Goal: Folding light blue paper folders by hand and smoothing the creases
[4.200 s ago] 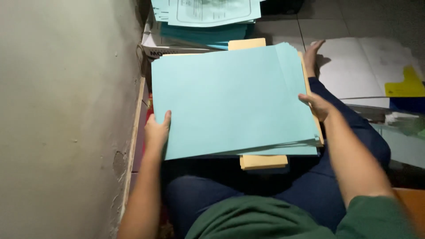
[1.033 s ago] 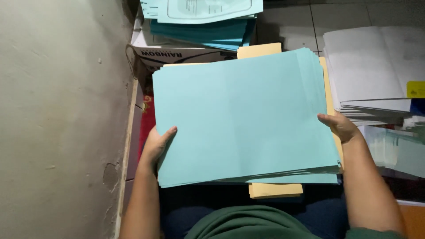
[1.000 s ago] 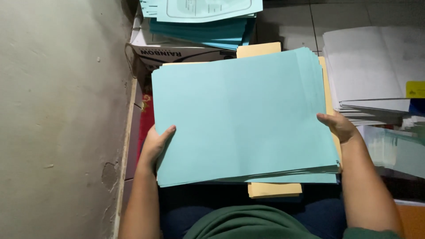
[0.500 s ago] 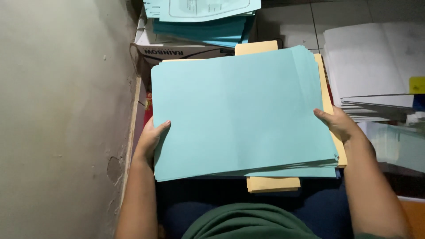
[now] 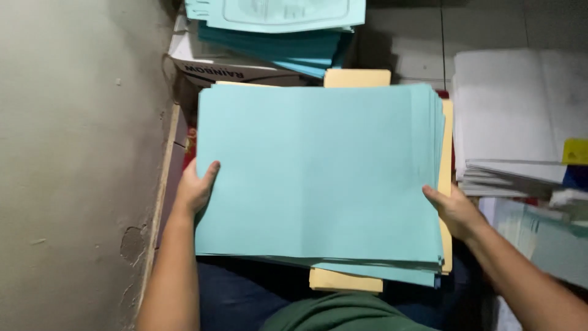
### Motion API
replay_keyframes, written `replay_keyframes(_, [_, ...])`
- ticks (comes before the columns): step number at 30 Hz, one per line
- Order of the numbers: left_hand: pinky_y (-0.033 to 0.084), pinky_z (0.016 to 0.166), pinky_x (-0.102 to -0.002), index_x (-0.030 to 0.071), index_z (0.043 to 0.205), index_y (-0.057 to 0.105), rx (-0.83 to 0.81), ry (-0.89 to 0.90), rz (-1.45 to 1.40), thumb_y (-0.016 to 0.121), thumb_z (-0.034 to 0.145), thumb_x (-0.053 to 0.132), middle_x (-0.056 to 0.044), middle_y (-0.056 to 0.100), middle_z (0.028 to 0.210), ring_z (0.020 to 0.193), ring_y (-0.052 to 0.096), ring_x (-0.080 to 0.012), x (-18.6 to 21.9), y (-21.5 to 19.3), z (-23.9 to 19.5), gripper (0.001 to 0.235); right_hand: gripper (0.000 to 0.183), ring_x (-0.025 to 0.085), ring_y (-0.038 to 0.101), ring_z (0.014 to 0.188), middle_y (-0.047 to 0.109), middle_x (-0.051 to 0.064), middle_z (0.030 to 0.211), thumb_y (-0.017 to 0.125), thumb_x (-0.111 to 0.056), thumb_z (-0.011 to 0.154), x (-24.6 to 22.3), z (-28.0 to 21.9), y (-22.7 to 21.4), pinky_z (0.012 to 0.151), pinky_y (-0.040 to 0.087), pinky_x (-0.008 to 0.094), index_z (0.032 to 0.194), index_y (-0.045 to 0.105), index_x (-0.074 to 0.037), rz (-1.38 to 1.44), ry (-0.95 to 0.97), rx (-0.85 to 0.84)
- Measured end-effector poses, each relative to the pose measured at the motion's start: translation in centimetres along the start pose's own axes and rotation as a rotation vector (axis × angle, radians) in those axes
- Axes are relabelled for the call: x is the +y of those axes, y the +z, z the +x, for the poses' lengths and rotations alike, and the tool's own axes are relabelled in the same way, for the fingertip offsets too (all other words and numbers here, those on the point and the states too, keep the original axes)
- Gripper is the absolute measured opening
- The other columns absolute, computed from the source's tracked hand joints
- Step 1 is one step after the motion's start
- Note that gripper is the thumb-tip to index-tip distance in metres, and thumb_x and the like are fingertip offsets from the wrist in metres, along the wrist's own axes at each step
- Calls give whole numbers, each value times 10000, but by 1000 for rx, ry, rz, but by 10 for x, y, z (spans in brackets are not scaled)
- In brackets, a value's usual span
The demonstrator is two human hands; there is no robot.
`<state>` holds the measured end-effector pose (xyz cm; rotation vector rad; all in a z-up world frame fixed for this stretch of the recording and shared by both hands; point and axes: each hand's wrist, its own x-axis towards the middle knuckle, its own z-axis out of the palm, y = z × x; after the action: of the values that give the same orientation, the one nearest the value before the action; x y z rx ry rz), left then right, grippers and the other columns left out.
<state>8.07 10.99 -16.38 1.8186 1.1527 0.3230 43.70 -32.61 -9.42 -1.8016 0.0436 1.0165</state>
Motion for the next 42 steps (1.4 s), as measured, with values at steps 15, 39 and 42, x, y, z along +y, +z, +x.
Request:
replay_keyframes(15, [500, 901, -523, 64, 1302, 665, -69, -141, -33, 627, 1035, 497, -201, 717, 1095, 1027, 638, -338, -23, -34, -39, 510, 447, 188, 654, 1030, 682, 94, 1112, 827, -147, 886, 24, -12, 27, 1006, 521, 415, 1286, 658, -39, -34, -303, 160])
replay_keyframes(39, [527, 657, -363, 241, 898, 649, -413, 1178, 360, 627, 960, 296, 67, 714, 820, 785, 713, -206, 92, 63, -272, 86, 469, 344, 581, 1205, 587, 96, 1252, 664, -494, 945, 124, -117, 100, 946, 482, 488, 1251, 656, -139, -1034, -1130, 167])
replay_keyframes(42, [532, 644, -404, 181, 767, 602, -563, 998, 229, 740, 866, 297, -3, 651, 686, 734, 679, -270, 113, 59, -259, 205, 439, 351, 576, 1101, 548, 108, 1159, 654, -485, 996, 120, -108, 80, 917, 469, 493, 1190, 663, -91, -1000, -1100, 456])
